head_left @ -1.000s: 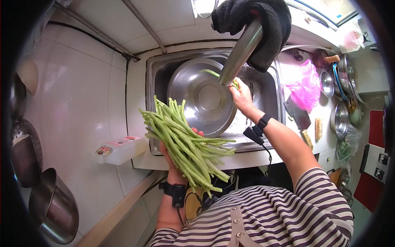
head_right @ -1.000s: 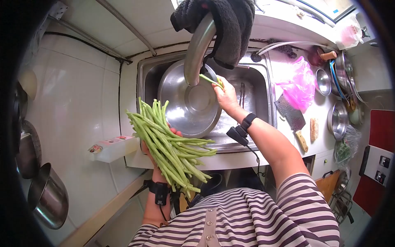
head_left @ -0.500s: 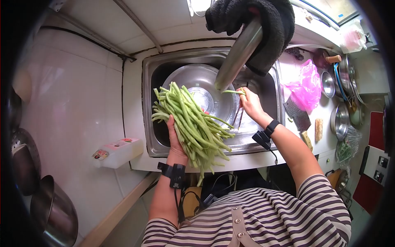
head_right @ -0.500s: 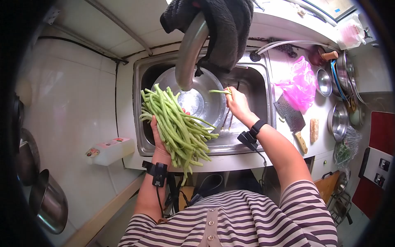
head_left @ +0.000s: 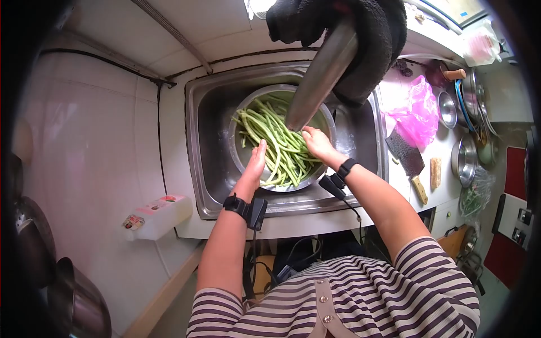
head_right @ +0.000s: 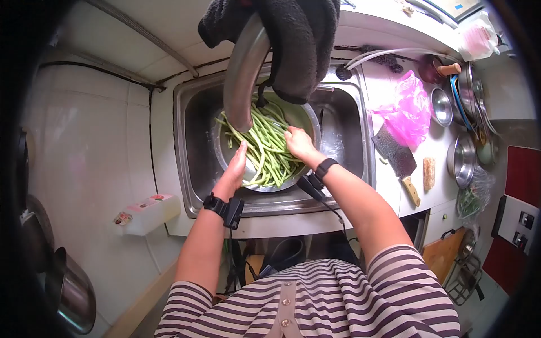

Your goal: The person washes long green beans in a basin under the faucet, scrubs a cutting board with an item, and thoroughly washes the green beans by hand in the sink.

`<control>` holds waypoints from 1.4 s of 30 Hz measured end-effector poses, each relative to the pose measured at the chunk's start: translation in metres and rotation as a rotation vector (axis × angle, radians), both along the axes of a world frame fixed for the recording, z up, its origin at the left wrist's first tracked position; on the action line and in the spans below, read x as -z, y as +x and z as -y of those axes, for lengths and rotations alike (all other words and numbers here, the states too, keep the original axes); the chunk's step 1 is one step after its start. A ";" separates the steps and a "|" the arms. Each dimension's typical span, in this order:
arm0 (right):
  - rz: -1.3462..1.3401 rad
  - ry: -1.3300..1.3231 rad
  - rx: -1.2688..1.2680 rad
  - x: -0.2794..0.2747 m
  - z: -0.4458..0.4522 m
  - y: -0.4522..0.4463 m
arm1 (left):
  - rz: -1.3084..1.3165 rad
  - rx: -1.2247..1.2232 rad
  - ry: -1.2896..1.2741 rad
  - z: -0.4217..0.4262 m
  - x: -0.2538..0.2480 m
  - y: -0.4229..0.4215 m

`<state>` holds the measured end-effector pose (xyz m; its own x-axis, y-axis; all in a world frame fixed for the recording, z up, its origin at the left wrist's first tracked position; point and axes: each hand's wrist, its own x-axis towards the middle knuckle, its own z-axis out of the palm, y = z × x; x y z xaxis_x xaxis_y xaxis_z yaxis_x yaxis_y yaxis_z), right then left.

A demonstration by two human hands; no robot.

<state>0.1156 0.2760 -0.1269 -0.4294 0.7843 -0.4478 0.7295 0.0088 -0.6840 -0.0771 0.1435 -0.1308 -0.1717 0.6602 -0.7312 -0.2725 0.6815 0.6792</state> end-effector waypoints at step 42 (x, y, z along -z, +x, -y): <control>0.015 0.730 -0.213 -0.124 -0.066 0.041 | -1.386 0.298 0.188 0.099 -0.083 0.041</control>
<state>0.1569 0.3418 -0.0031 -0.6030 0.7843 0.1458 0.6701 0.5972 -0.4408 -0.0358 0.0443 -0.0477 -0.5024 0.8646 0.0101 0.8090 0.4659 0.3584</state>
